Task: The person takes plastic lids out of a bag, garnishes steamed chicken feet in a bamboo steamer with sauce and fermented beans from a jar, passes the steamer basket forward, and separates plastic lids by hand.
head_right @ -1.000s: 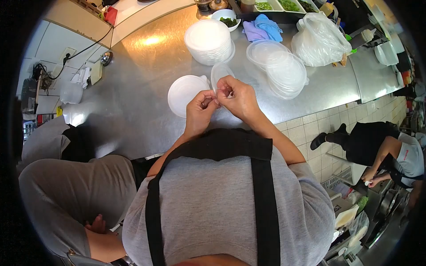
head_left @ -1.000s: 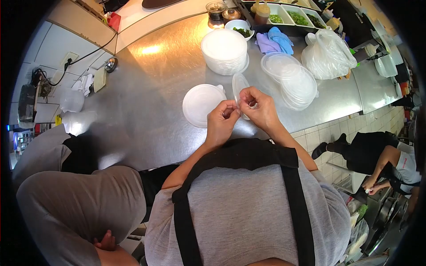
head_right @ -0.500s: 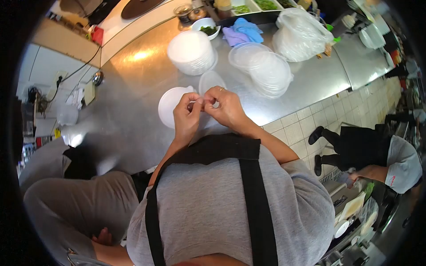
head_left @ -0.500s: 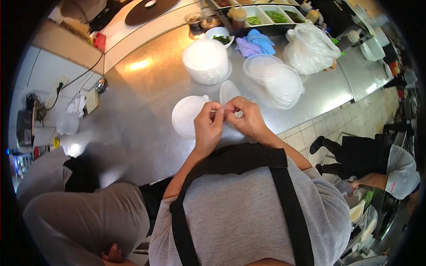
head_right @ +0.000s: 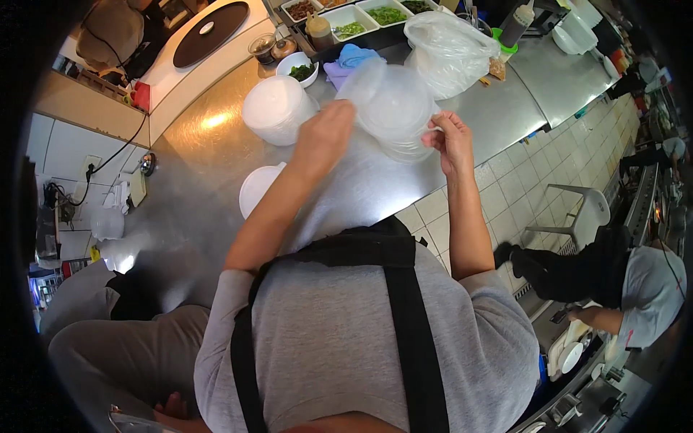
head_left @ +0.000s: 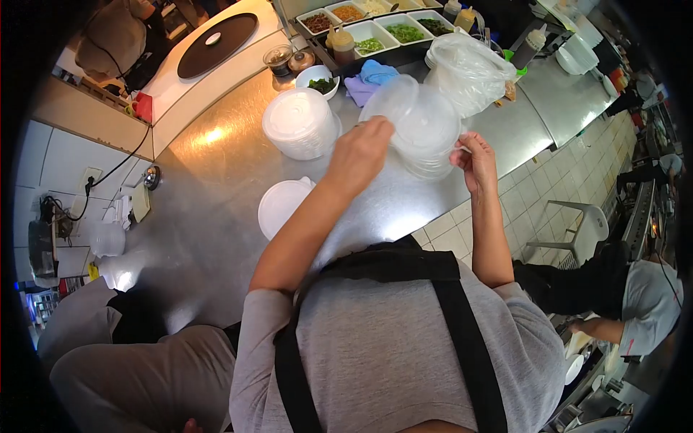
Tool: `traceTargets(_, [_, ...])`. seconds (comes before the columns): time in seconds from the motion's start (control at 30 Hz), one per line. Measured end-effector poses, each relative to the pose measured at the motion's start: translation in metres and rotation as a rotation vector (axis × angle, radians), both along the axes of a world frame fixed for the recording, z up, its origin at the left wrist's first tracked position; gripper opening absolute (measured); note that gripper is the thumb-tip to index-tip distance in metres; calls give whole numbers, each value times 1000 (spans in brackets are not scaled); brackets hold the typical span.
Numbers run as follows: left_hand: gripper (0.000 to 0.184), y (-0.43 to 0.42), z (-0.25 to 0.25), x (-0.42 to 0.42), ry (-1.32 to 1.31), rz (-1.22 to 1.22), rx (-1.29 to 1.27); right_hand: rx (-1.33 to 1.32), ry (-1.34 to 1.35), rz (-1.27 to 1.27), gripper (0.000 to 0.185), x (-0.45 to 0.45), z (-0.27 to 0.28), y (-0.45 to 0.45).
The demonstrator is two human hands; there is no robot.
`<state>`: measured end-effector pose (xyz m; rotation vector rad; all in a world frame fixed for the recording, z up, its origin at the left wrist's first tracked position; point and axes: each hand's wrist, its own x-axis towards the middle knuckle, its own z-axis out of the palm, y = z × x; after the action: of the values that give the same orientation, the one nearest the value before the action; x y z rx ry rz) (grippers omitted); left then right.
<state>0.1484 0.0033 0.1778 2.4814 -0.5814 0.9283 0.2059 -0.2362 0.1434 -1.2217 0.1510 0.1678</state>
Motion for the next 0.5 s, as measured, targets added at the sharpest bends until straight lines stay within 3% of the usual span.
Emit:
traceTargets(0.13, [16,-19,-30,34,277,-48,199,-236,34,31,13,14,-31,-21])
traceTargets(0.23, [15,-13,-32,21,229,-49,81,-466,-92,-41,16,13,-34,-25])
traceTargets(0.3, [14,11,-23,-8,231,7,-89,-698,-291,-220,14,4,-20,-14])
traceTargets(0.4, [9,62,-16,-67,212,264,-213,-672,-620,-100,9,-7,-16,16])
traceTargets(0.47, [11,102,-24,-111,346,552,-345,-775,-536,216,6,-35,1,57])
traceTargets(0.5, [13,120,-31,-130,397,685,-296,-745,-569,379,7,-45,-1,79])
